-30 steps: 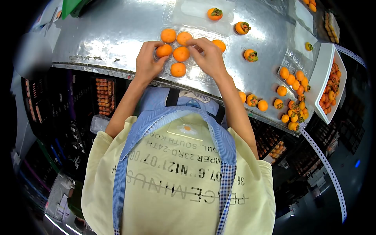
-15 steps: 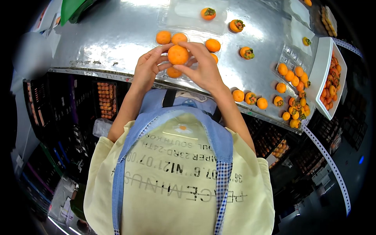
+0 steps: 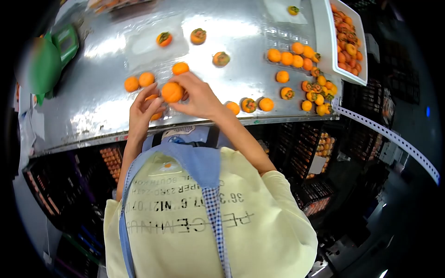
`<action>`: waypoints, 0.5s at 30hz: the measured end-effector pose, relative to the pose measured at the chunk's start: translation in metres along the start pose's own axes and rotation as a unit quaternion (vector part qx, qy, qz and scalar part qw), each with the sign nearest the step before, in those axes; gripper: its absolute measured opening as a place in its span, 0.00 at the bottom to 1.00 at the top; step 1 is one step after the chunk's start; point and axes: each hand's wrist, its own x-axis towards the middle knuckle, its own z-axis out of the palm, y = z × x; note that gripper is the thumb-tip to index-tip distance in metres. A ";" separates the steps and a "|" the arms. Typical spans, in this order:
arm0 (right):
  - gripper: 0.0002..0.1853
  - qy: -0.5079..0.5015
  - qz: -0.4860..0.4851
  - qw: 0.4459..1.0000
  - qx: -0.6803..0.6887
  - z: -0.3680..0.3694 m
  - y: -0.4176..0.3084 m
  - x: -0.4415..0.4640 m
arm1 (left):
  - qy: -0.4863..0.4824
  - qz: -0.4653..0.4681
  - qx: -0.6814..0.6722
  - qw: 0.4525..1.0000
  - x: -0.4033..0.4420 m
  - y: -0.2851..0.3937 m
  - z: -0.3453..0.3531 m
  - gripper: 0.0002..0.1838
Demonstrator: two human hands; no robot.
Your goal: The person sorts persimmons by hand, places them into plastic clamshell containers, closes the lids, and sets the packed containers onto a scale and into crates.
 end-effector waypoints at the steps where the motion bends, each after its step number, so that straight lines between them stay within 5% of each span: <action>1: 0.27 0.047 0.018 0.999 -0.004 -0.014 0.008 0.000 | 0.009 0.018 0.022 1.000 0.001 0.000 0.000 0.22; 7: 0.30 0.298 0.189 0.927 -0.127 -0.158 0.102 0.000 | 0.078 0.050 0.039 0.995 0.002 -0.009 -0.029 0.16; 15: 0.33 0.185 0.281 0.840 -0.426 -0.223 0.150 0.019 | 0.154 0.057 0.046 0.985 -0.004 -0.013 -0.059 0.13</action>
